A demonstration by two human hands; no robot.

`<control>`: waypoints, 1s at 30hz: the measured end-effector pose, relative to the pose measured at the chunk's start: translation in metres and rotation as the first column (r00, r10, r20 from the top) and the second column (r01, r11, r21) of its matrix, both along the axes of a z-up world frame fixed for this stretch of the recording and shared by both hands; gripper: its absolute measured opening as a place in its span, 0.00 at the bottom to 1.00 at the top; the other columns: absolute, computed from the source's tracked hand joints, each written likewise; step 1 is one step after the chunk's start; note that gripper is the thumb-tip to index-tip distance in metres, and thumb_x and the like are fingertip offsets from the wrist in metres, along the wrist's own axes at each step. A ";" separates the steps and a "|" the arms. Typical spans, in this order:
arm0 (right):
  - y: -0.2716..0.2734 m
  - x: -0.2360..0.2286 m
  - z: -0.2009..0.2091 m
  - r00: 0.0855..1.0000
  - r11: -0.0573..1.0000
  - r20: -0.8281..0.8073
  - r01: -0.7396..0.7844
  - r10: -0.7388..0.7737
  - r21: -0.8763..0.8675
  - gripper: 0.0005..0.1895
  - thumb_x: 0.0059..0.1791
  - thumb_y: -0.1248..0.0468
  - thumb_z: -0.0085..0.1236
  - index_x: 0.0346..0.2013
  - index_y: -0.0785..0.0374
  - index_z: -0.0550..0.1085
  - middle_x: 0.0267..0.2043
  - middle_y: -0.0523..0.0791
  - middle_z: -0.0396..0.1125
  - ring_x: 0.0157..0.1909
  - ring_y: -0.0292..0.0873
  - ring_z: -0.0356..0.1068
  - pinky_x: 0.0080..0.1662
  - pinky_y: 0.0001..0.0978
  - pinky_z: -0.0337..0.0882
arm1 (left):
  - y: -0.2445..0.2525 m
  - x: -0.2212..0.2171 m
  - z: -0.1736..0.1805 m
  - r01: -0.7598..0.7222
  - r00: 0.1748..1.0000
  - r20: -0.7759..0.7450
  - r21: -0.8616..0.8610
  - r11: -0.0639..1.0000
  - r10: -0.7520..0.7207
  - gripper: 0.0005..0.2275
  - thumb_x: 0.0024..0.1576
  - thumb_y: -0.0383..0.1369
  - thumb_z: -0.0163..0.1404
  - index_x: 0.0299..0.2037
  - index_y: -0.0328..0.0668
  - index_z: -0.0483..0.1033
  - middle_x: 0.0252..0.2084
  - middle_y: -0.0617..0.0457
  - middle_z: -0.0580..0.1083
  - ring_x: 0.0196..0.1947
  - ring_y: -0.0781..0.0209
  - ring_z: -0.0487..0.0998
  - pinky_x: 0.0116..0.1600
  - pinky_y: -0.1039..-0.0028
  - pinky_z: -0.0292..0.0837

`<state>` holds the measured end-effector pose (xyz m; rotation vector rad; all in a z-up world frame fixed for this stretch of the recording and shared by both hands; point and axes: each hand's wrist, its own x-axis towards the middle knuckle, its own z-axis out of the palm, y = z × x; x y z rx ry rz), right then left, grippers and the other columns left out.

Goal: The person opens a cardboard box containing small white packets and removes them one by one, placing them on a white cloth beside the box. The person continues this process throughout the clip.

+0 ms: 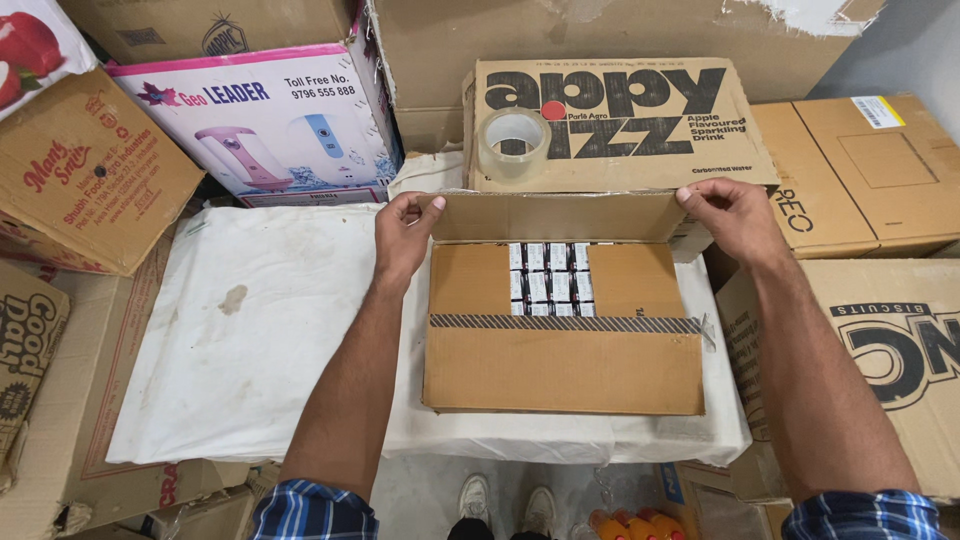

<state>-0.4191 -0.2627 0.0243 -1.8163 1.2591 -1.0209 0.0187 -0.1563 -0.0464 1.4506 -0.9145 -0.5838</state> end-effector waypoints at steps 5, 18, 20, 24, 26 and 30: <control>-0.016 0.007 -0.024 0.991 0.991 -0.019 0.131 -0.131 0.015 0.09 0.55 0.51 0.67 0.38 0.49 0.81 0.24 0.34 0.66 0.29 0.27 0.61 0.36 0.23 0.64 | -0.009 0.005 -0.006 -0.014 1.000 0.001 0.019 1.000 0.014 0.09 0.53 0.41 0.66 0.37 0.51 0.82 0.29 0.65 0.74 0.28 0.80 0.76 0.34 0.87 0.74; -0.023 0.031 -0.049 0.934 0.925 0.093 0.355 -0.344 -0.136 0.05 0.54 0.60 0.71 0.34 0.51 0.81 0.15 0.33 0.49 0.22 0.28 0.50 0.30 0.22 0.52 | -0.017 -0.001 -0.006 -0.127 0.990 0.076 0.052 0.991 0.123 0.11 0.51 0.43 0.66 0.26 0.51 0.79 0.22 0.66 0.66 0.23 0.77 0.66 0.30 0.84 0.64; -0.037 0.029 -0.054 0.951 0.947 0.102 0.302 -0.292 -0.109 0.03 0.54 0.61 0.69 0.38 0.52 0.81 0.16 0.32 0.50 0.23 0.27 0.50 0.30 0.20 0.52 | -0.018 -0.001 -0.005 -0.121 0.991 0.063 0.045 0.992 0.118 0.10 0.51 0.42 0.66 0.27 0.51 0.80 0.22 0.66 0.65 0.23 0.77 0.65 0.30 0.85 0.63; -0.041 0.013 -0.048 0.980 0.985 0.101 0.167 -0.170 0.037 0.13 0.52 0.64 0.62 0.52 0.56 0.79 0.21 0.33 0.56 0.24 0.26 0.55 0.31 0.20 0.56 | -0.019 -0.005 -0.005 -0.122 0.992 0.026 0.040 0.992 0.121 0.09 0.51 0.41 0.66 0.28 0.51 0.80 0.23 0.68 0.65 0.24 0.79 0.65 0.31 0.88 0.63; -0.038 0.010 -0.034 0.988 0.990 0.069 0.134 -0.137 0.050 0.17 0.51 0.66 0.62 0.55 0.57 0.77 0.22 0.35 0.57 0.24 0.29 0.56 0.31 0.21 0.57 | -0.020 -0.005 -0.006 -0.125 0.992 0.022 0.043 0.991 0.125 0.09 0.51 0.41 0.66 0.28 0.51 0.80 0.23 0.67 0.66 0.24 0.79 0.65 0.31 0.88 0.63; -0.048 0.005 -0.039 0.990 0.991 -0.026 0.136 -0.136 0.017 0.19 0.50 0.64 0.65 0.56 0.52 0.77 0.20 0.36 0.59 0.22 0.31 0.58 0.30 0.23 0.58 | -0.027 0.000 -0.019 -0.130 0.991 -0.009 0.036 0.991 0.130 0.09 0.51 0.41 0.67 0.32 0.52 0.82 0.25 0.67 0.68 0.24 0.79 0.69 0.31 0.88 0.69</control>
